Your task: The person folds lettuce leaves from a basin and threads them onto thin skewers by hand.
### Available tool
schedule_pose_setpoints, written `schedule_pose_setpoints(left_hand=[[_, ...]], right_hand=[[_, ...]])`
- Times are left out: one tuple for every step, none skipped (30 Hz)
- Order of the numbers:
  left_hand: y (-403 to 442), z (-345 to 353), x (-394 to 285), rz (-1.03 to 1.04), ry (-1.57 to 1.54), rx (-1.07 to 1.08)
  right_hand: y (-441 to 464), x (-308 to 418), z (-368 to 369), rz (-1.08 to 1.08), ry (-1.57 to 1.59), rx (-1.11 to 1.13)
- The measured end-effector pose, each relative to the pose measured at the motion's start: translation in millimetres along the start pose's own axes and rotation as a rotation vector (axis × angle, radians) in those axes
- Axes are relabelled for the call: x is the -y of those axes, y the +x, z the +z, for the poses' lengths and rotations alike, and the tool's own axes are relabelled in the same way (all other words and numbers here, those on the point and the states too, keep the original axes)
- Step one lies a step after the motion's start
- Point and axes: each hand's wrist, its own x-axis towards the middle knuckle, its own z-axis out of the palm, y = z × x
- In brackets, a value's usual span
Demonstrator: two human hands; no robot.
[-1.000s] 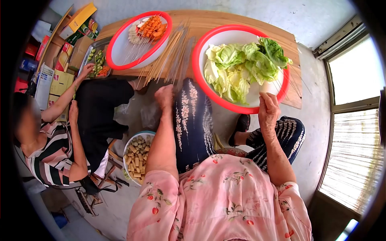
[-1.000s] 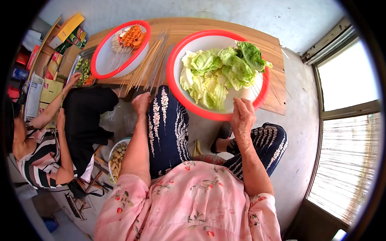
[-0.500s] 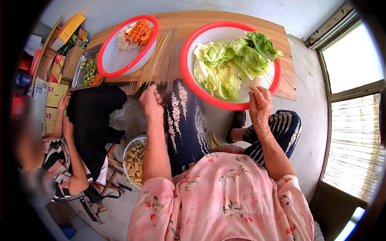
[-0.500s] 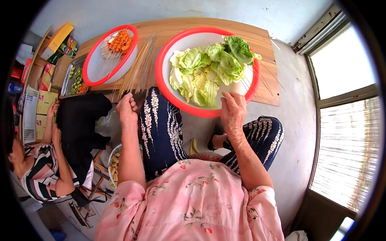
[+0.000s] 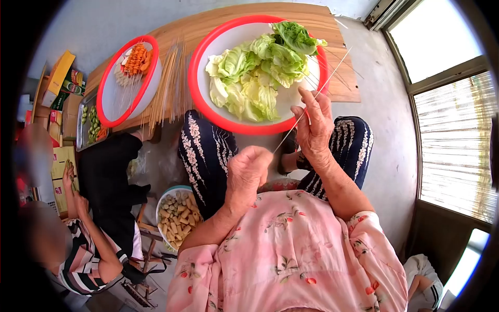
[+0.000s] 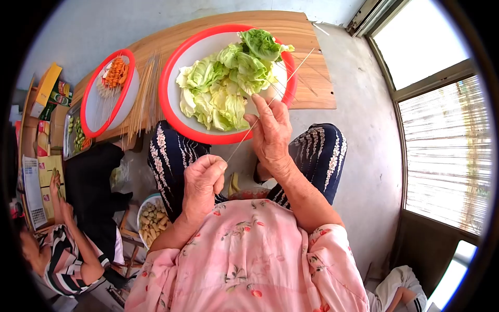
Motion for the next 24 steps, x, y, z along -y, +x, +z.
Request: schedule_pose_setpoints(left_hand=[[2,0,-2,-0.016,0.032,0.052],[6,1,-6,0.036,0.094,0.033],[16,2,-12,0.089,0.156,0.015],[27,2,-18,0.142,0.218,-0.002],[45,-5,-22,0.23,0.377,-0.009],[70,-18,-17,0.399,0.555,-0.033],[96,-31,-18,0.549,0.809,-0.058],[114,-31,-25,0.672,0.977,-0.148],[134,-37,-30,0.684,1.117,-0.137],[151,-37,-31,0.732,1.235,-0.16],[166,-37,-30,0.779,1.353,-0.183],[178,-37,-28,0.826,1.471,-0.208],[189,-37,-27,0.793,1.523,-0.183],[199,-38,-26,0.758,1.575,-0.157],[205,-38,-24,0.722,1.629,-0.131],[208,-38,-20,0.671,1.65,-0.125],[211,-37,-18,0.62,1.669,-0.12],[214,-36,-15,0.57,1.687,-0.116],[216,-36,-12,0.572,1.668,-0.136],[217,-38,-8,0.572,1.65,-0.157],[218,-39,-7,0.571,1.631,-0.18],[218,-40,-7,0.561,1.537,-0.217],[218,-43,-8,0.549,1.443,-0.253],[214,-42,-12,0.535,1.348,-0.288]], right_hand=[[3,4,-6,0.067,0.042,-0.023],[2,-2,-9,0.099,0.056,-0.062],[3,-9,-14,0.082,0.012,-0.093],[4,-13,-18,0.065,-0.033,-0.124],[6,-12,-23,0.082,0.0,-0.146],[4,-12,-27,0.11,0.003,-0.138],[3,-13,-32,0.137,0.006,-0.13],[2,-13,-34,0.163,0.009,-0.121],[-2,-19,-32,0.157,0.03,-0.148],[-2,-19,-33,0.158,0.013,-0.145],[-3,-17,-34,0.161,-0.003,-0.141],[-4,-15,-34,0.164,-0.02,-0.137],[-4,-13,-35,0.175,-0.004,-0.15],[-4,-13,-36,0.181,0.005,-0.146],[-5,-12,-37,0.188,0.015,-0.142],[-5,-12,-37,0.195,0.025,-0.138],[-5,-12,-39,0.199,0.031,-0.136],[-5,-11,-40,0.202,0.036,-0.133],[-5,-11,-41,0.205,0.041,-0.13],[-6,-11,-42,0.207,0.051,-0.139],[-6,-11,-42,0.21,0.062,-0.149],[-6,-11,-42,0.213,0.073,-0.158],[-6,-11,-43,0.211,0.079,-0.154],[-5,-10,-44,0.21,0.085,-0.15]])
